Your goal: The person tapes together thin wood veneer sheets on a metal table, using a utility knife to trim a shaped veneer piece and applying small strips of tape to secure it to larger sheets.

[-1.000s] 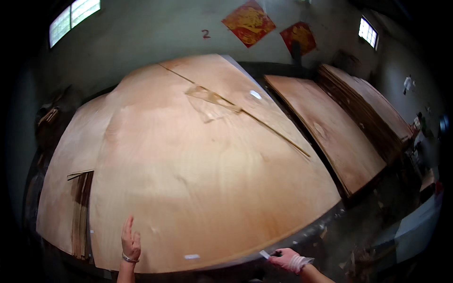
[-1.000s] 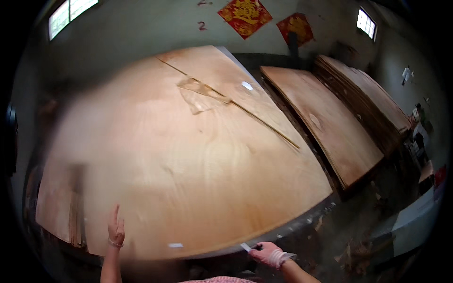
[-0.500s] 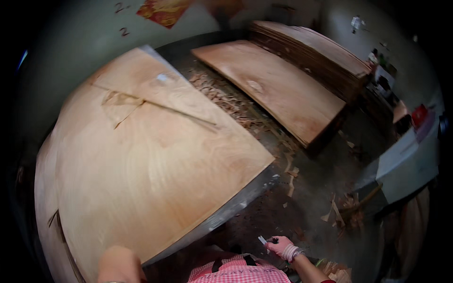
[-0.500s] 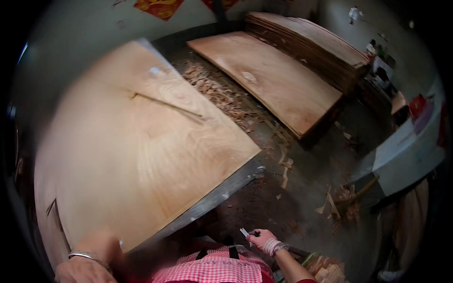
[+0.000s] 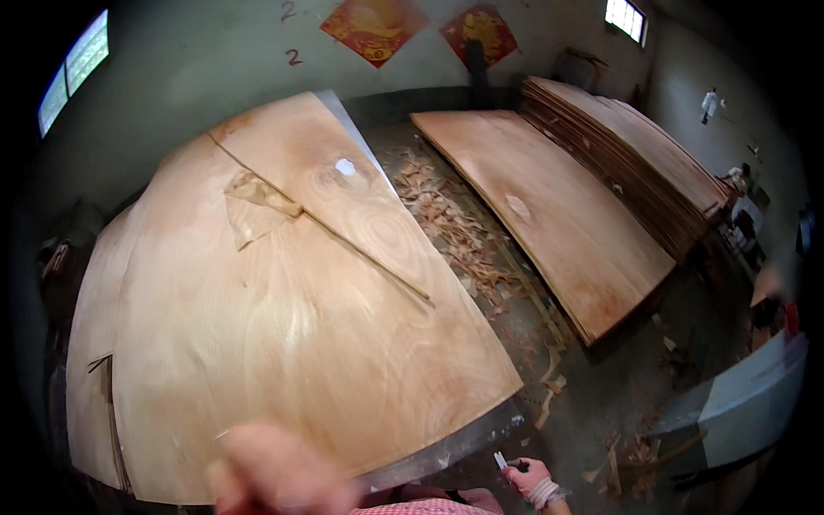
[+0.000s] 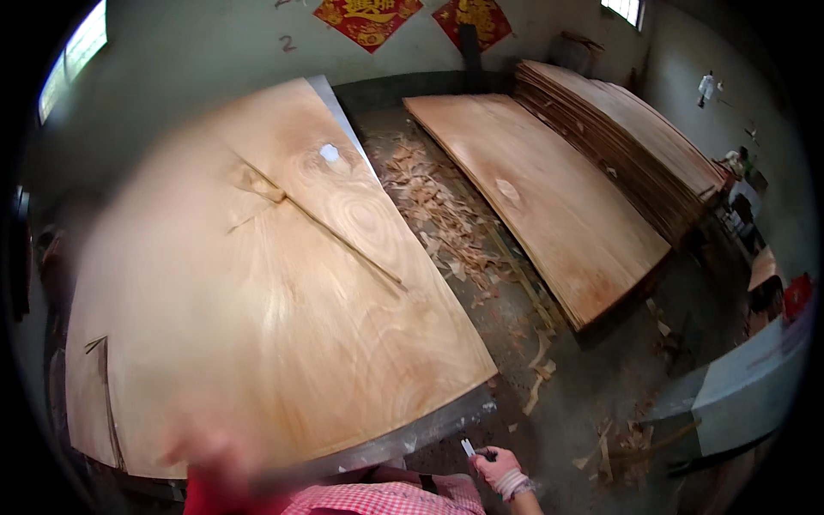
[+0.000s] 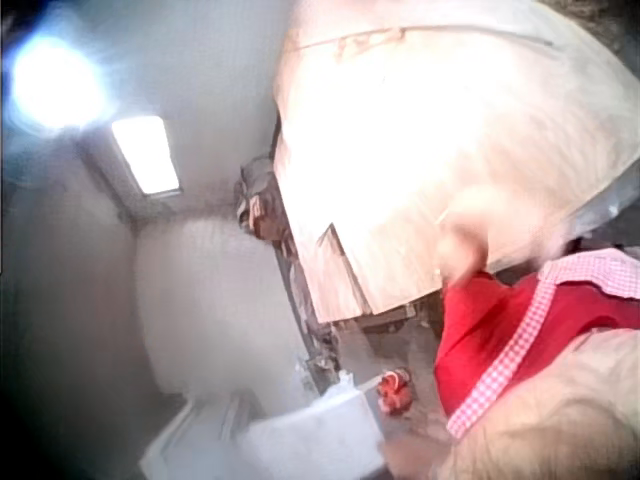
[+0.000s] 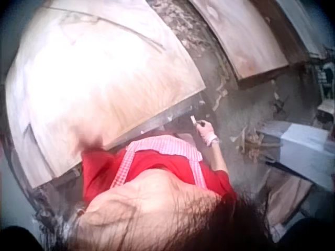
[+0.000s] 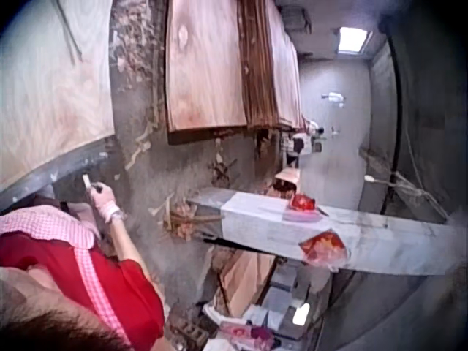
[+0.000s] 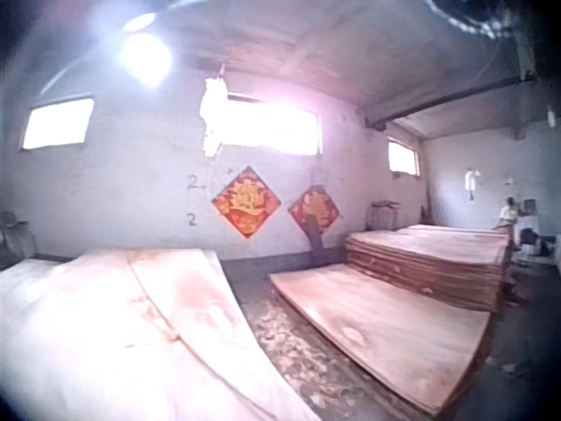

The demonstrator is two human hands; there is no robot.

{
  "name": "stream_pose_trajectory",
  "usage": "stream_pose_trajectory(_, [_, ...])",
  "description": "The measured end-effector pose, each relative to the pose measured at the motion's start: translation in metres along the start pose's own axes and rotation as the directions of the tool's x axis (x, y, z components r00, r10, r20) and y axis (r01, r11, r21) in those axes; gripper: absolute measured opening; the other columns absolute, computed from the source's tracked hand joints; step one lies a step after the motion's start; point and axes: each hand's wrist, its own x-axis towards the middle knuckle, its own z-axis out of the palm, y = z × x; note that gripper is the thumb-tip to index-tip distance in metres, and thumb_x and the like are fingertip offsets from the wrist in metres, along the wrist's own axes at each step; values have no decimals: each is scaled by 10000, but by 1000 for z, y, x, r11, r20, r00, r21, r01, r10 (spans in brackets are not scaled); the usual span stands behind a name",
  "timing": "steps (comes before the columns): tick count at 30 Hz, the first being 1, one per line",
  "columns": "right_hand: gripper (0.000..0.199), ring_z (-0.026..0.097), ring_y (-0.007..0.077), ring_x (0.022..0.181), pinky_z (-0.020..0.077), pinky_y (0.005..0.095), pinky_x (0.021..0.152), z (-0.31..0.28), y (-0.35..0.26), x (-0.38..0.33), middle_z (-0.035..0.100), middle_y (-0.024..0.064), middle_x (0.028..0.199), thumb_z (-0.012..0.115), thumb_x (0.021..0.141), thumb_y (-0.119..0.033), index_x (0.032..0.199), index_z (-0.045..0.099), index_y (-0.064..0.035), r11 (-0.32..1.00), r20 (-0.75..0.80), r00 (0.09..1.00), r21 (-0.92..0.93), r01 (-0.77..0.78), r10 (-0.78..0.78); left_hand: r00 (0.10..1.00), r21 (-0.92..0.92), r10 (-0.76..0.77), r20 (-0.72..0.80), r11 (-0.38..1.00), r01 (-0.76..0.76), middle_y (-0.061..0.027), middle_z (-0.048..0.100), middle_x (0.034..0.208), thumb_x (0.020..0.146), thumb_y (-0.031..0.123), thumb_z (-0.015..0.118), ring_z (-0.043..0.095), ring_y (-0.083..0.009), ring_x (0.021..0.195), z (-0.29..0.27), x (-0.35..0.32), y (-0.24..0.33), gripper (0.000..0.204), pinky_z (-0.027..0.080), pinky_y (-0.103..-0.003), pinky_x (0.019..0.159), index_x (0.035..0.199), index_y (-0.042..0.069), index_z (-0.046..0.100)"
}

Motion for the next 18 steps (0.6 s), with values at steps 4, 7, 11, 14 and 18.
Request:
stream_pose_trajectory(4, [154, 508, 112, 515, 413, 261, 483, -34, -17, 11, 578, 22, 623, 612, 766, -164, 818, 631, -20, 999, 1, 1000, -44, 21, -21, 607, 107, -537, -586, 691, 715, -119, 577, 1120, 902, 171, 514, 552, -167, 1007, -54, 29, -152, 397, 441, -279, 851, 1237, -31, 445])
stream_pose_trajectory(7, [205, 524, 119, 612, 440, 269, 564, -64, -18, 22, 599, 42, 702, 579, 755, -159, 869, 631, 2, 999, 45, 998, 24, 35, -36, 478, 315, -427, -768, 397, 862, -168, 614, 976, 858, 326, 545, 608, -245, 848, -110, 26, -251, 547, 487, -347, 720, 1265, -10, 402])
stream_pose_trajectory(11, [291, 528, 122, 617, 450, 274, 573, -128, -10, 62, 606, 50, 738, 601, 771, -222, 942, 616, 13, 999, 79, 996, -31, 40, -38, 203, 230, -309, -929, -54, 972, -207, 608, 975, 798, 429, 564, 605, -335, 877, -138, 60, -344, 649, 483, -425, 736, 1256, 3, 389])
stream_pose_trajectory(14, [215, 490, 102, 510, 403, 252, 462, -183, 4, 99, 577, 26, 653, 591, 803, -209, 874, 609, -7, 994, 75, 993, -51, 95, -91, 51, 86, -171, -984, -207, 974, -216, 603, 982, 772, 460, 579, 598, -349, 913, -134, 85, -383, 682, 480, -440, 750, 1246, 12, 382])
stream_pose_trajectory(18, [162, 454, 83, 450, 358, 238, 391, -228, -32, 115, 550, 8, 597, 580, 817, -190, 847, 604, -33, 997, 124, 992, -68, 24, -15, -31, -6, -100, -994, -237, 972, -236, 603, 962, 795, 292, 545, 601, -357, 910, -137, 73, -403, 594, 481, -450, 765, 1287, 24, 349])
